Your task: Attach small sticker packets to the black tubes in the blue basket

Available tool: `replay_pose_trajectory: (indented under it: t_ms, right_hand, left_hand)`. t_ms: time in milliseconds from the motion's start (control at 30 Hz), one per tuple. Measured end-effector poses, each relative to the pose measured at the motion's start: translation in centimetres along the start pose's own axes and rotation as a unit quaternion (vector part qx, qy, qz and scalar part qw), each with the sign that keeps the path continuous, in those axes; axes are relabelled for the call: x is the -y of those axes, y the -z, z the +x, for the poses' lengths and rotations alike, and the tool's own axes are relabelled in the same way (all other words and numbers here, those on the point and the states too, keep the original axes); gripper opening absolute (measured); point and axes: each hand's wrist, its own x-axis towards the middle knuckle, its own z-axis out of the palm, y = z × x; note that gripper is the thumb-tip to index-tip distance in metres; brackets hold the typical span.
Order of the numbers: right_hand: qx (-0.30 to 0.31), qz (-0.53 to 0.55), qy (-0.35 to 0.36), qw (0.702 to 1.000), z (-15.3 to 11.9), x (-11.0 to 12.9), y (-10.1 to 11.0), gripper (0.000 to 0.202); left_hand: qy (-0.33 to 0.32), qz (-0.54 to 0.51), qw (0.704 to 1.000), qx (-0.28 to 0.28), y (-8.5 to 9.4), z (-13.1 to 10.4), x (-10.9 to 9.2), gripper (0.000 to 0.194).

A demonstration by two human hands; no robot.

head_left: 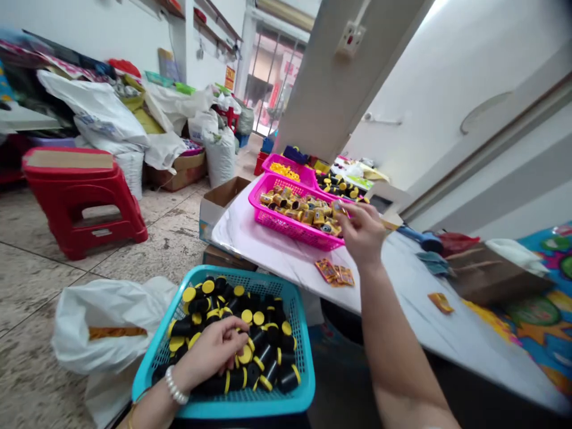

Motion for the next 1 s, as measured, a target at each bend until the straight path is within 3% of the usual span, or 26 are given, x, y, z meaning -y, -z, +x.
replay_pose_trajectory:
  t_ms: [100,167,300,367,467,567,733,900,1000]
  right_hand:
    - [0.051,-0.077,-0.002,0.996,0.4,-1.6,0.8,0.028]
    - [0.070,-0.077,-0.011,0.995,-1.9,-1.7,1.4,0.025]
    - [0.190,-0.122,-0.021,0.974,-7.9,-2.2,2.1,0.018]
    - [0.227,-0.145,-0.040,0.962,-9.6,-3.1,2.0,0.017]
    - [0.240,-0.131,-0.053,0.960,-10.2,-4.5,1.5,0.016]
    - [0.219,-0.124,-0.022,0.968,-9.6,-4.5,1.4,0.015]
    - [0.122,-0.060,0.015,0.991,-11.7,0.7,0.6,0.009]
    - [0.285,0.058,0.077,0.954,-17.6,8.0,-3.3,0.013]
    - [0.323,0.116,0.064,0.937,-20.4,10.3,-5.1,0.014]
  left_hand:
    - [-0.006,0.029,0.999,-0.010,0.1,-0.3,0.0,0.041]
    - [-0.004,0.034,0.999,-0.018,0.3,-0.3,0.0,0.041]
    - [-0.002,0.042,0.999,-0.032,0.8,-0.3,-0.2,0.039]
    - [0.001,0.042,0.999,-0.027,0.8,-0.3,-0.3,0.039]
    - [0.004,0.039,0.999,-0.018,0.5,-0.2,-0.5,0.036]
    - [-0.011,0.031,0.999,-0.035,0.2,-0.1,-0.8,0.034]
    - [-0.038,-0.037,0.996,-0.076,0.2,-0.1,-1.9,0.038]
    - [-0.072,-0.070,0.989,-0.107,0.4,-0.1,-2.6,0.037]
    - [-0.073,-0.084,0.984,-0.141,0.8,0.1,-2.0,0.030]
